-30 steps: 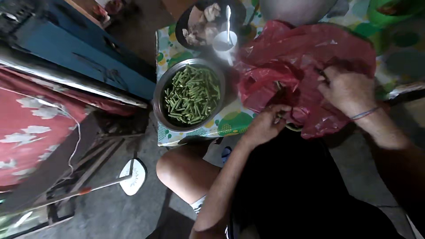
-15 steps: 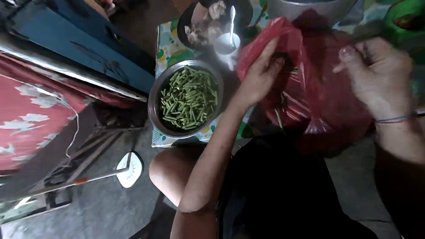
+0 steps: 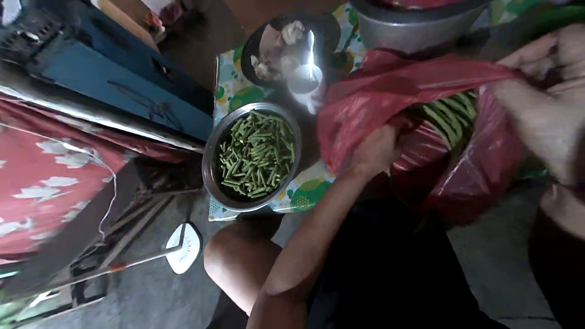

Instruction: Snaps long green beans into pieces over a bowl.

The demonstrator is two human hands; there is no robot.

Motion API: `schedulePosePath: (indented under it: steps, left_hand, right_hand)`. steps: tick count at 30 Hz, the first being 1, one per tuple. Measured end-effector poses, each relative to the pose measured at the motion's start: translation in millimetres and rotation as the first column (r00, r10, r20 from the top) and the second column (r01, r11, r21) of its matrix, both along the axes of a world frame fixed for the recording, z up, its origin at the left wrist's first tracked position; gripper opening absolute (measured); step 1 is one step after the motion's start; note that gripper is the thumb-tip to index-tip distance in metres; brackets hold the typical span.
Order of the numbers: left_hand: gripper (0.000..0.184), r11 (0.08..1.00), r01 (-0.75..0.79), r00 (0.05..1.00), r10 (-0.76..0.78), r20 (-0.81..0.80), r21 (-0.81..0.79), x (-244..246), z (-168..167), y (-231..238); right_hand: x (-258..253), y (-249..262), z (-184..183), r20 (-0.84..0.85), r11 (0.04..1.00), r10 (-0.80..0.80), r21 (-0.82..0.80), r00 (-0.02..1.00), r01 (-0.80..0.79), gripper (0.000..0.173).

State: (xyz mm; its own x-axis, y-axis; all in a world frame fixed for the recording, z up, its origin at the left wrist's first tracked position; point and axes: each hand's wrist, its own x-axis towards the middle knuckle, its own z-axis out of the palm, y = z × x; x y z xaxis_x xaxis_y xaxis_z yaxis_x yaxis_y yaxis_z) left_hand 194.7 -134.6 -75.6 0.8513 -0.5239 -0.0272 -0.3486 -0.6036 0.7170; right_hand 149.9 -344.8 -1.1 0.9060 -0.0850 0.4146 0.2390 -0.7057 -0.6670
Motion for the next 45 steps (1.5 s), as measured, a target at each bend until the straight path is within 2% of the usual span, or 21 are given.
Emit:
schedulePosePath:
  steps: [2,4,7,8,10,12,14,18,20,22,23,25,27,30,34,35,36,38,41,43,45]
  left_hand:
    - [0.031,0.999,0.046,0.993,-0.043,0.107,-0.024,29.7,-46.2,-11.1]
    - [0.033,0.998,0.051,0.997,-0.048,-0.061,0.044,49.8,-52.9,-19.5]
    - [0.041,0.927,0.073,0.942,0.057,-0.331,0.367,64.2,-40.8,-27.5]
    - [0.043,0.92,0.066,0.914,0.1,-0.393,0.387,63.5,-40.0,-28.3]
    - [0.044,0.963,-0.041,0.864,0.168,-0.474,0.268,55.3,-40.9,-26.3]
    - [0.041,0.986,-0.067,0.851,0.138,-0.506,0.155,46.4,-40.4,-24.1]
    - [0.042,0.987,-0.122,0.873,0.155,-0.462,0.102,41.0,-33.4,-26.7]
    - [0.045,0.97,0.085,0.987,-0.051,-0.155,0.228,49.9,-31.5,-20.9]
    - [0.04,0.988,0.053,0.982,-0.025,-0.19,0.142,39.9,-14.7,-14.4]
    - [0.036,0.996,-0.011,0.943,0.04,-0.331,0.09,24.0,15.4,-8.8]
    - [0.034,0.994,-0.011,0.949,0.045,-0.312,0.111,17.6,23.2,-8.6]
    - [0.033,0.966,0.048,0.991,-0.014,-0.136,0.255,3.3,37.0,-8.9]
    - [0.039,0.914,0.097,0.992,-0.055,-0.117,0.395,-23.8,70.6,-8.5]
    - [0.034,0.841,0.034,0.974,0.093,-0.205,0.54,-59.7,110.4,-14.0]
    - [0.037,0.817,-0.109,0.984,0.168,-0.052,0.566,-97.9,119.1,-7.8]
    - [0.034,0.825,-0.186,0.981,0.184,0.057,0.534,-112.5,119.9,-2.3]
    - [0.029,0.827,-0.269,0.961,0.194,0.197,0.494,-126.5,120.6,4.5]
    - [0.022,0.817,-0.397,0.871,0.193,0.451,0.418,-144.5,124.7,23.5]
    - [0.022,0.818,-0.498,0.713,0.196,0.673,0.288,-152.8,147.0,68.8]
    - [0.019,0.831,-0.523,0.559,0.167,0.812,0.19,-155.2,165.1,107.5]
    - [0.019,0.847,-0.523,0.314,0.093,0.945,0.09,-151.5,177.6,143.1]
  right_hand:
    - [1.0,7.3,8.4,0.013,0.998,0.057,-0.025,0.998,-0.057,0.024]
    - [-0.8,10.6,9.8,0.011,0.997,0.063,-0.044,0.998,-0.062,0.026]
    - [-0.7,12.7,4.2,0.041,0.996,0.059,-0.067,0.997,-0.056,0.028]
    - [-1.2,13.3,3.8,0.036,0.996,0.052,-0.075,0.998,-0.049,0.027]
    - [-0.4,13.1,1.8,0.021,0.996,0.041,-0.084,0.999,-0.039,0.025]
    - [0.4,12.9,-2.0,0.002,0.996,0.032,-0.088,0.999,-0.032,0.025]
    - [1.6,15.3,-4.6,0.002,0.995,0.043,-0.095,0.999,-0.042,0.024]
    - [4.8,22.0,-3.4,-0.014,0.992,0.037,-0.119,0.999,-0.039,0.024]
    - [6.4,24.3,-2.1,-0.016,0.988,0.023,-0.155,1.0,-0.026,0.024]
    - [8.3,25.5,-2.3,-0.037,0.984,0.024,-0.173,0.999,-0.03,0.028]
    - [8.7,25.3,-2.4,-0.063,0.984,0.04,-0.169,0.997,-0.051,0.034]
    - [8.0,24.3,-5.2,-0.102,0.985,0.095,-0.133,0.99,-0.108,0.045]
    - [8.0,25.0,-7.2,-0.079,0.984,0.132,-0.106,0.988,-0.14,0.054]
    - [8.3,27.6,1.4,-0.105,0.988,0.119,-0.082,0.987,-0.128,0.051]
    - [19.5,26.8,2.0,-0.276,0.981,0.056,-0.165,0.96,-0.104,0.038]
    - [22.4,26.6,-0.2,-0.352,0.969,0.03,-0.219,0.936,-0.113,0.032]
    - [25.1,26.6,-2.7,-0.43,0.951,-0.003,-0.279,0.903,-0.13,0.029]
    - [29.1,27.4,-11.1,-0.513,0.91,-0.076,-0.385,0.855,-0.15,0.04]
    - [27.1,26.8,-20.5,-0.568,0.916,-0.113,-0.378,0.815,-0.136,0.04]
    - [26.6,26.2,-23.2,-0.562,0.945,-0.116,-0.318,0.819,-0.084,0.035]
    - [26.2,26.5,-19.4,-0.501,0.965,-0.105,-0.26,0.859,-0.034,0.039]
